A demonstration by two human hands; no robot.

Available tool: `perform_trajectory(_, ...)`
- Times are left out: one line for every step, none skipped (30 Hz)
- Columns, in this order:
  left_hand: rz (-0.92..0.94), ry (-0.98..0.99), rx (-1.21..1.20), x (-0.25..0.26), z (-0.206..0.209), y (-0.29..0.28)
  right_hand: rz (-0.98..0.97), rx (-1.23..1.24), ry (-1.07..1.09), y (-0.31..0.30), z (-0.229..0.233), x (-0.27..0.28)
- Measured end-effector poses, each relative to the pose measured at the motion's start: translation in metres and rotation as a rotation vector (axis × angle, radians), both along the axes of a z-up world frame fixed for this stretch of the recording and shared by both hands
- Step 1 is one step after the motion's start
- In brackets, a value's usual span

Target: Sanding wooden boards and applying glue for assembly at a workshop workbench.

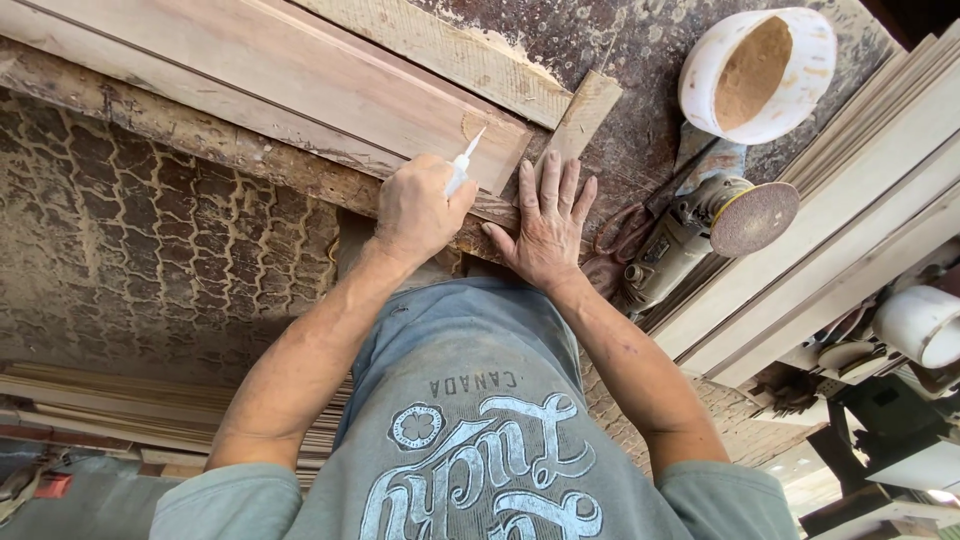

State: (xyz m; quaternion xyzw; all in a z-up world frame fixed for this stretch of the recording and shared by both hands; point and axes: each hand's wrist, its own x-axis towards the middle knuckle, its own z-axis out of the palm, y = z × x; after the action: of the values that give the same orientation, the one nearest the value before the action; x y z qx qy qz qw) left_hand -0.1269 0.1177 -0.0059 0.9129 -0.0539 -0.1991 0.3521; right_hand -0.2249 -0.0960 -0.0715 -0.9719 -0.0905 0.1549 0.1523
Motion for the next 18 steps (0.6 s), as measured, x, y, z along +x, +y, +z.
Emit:
perform_trajectory(0.009,0.023,-0.008,0.000,-0.001,0.000,0.000,0.004,-0.004,0.000,0.000,0.000)
perform_trajectory(0.007,0.023,-0.008,0.001,-0.001,-0.001,-0.002,0.004,-0.004,-0.001,-0.001,0.000)
perform_trajectory(0.021,0.028,-0.006,0.001,-0.001,-0.001,-0.001,-0.001,-0.002,-0.001,-0.002,-0.001)
perform_trajectory(0.038,0.033,-0.003,0.001,-0.001,-0.001,0.002,-0.005,0.000,-0.001,-0.003,-0.001)
perform_trajectory(0.037,0.034,-0.002,0.002,0.002,-0.002,0.001,-0.004,0.001,-0.001,-0.003,-0.002)
perform_trajectory(0.036,0.016,-0.020,0.004,0.006,-0.003,-0.002,0.004,-0.001,-0.001,-0.004,-0.002)
perform_trajectory(0.035,-0.002,-0.038,0.006,0.009,-0.004,-0.005,0.011,-0.002,-0.001,-0.004,-0.003)
perform_trajectory(0.035,0.000,-0.037,0.006,0.009,-0.004,-0.005,0.012,0.000,-0.001,-0.004,-0.002)
perform_trajectory(0.024,-0.009,-0.045,0.006,0.009,-0.003,-0.010,0.020,-0.002,0.000,-0.003,-0.003)
perform_trajectory(0.013,-0.019,-0.054,0.006,0.009,-0.004,-0.014,0.027,-0.007,0.000,-0.003,-0.002)
perform_trajectory(0.014,-0.018,-0.055,0.007,0.010,-0.004,-0.014,0.026,-0.006,0.000,-0.003,-0.002)
perform_trajectory(0.026,-0.005,-0.065,0.007,0.011,-0.004,-0.015,0.026,-0.007,0.000,-0.003,-0.001)
perform_trajectory(0.038,0.008,-0.074,0.008,0.012,-0.004,-0.016,0.026,-0.008,0.000,-0.002,-0.001)
perform_trajectory(0.040,0.008,-0.074,0.007,0.010,-0.003,-0.013,0.027,-0.008,0.000,-0.001,-0.001)
perform_trajectory(0.037,0.000,-0.076,0.006,0.009,-0.002,-0.013,0.030,-0.007,0.001,0.000,0.000)
perform_trajectory(0.033,-0.006,-0.080,0.004,0.007,-0.002,-0.014,0.031,-0.006,0.001,0.001,0.001)
perform_trajectory(0.036,-0.005,-0.081,0.004,0.005,-0.001,-0.012,0.030,-0.004,0.000,0.000,0.001)
perform_trajectory(0.040,0.004,-0.090,0.004,0.003,-0.001,-0.012,0.032,-0.005,0.000,-0.001,0.000)
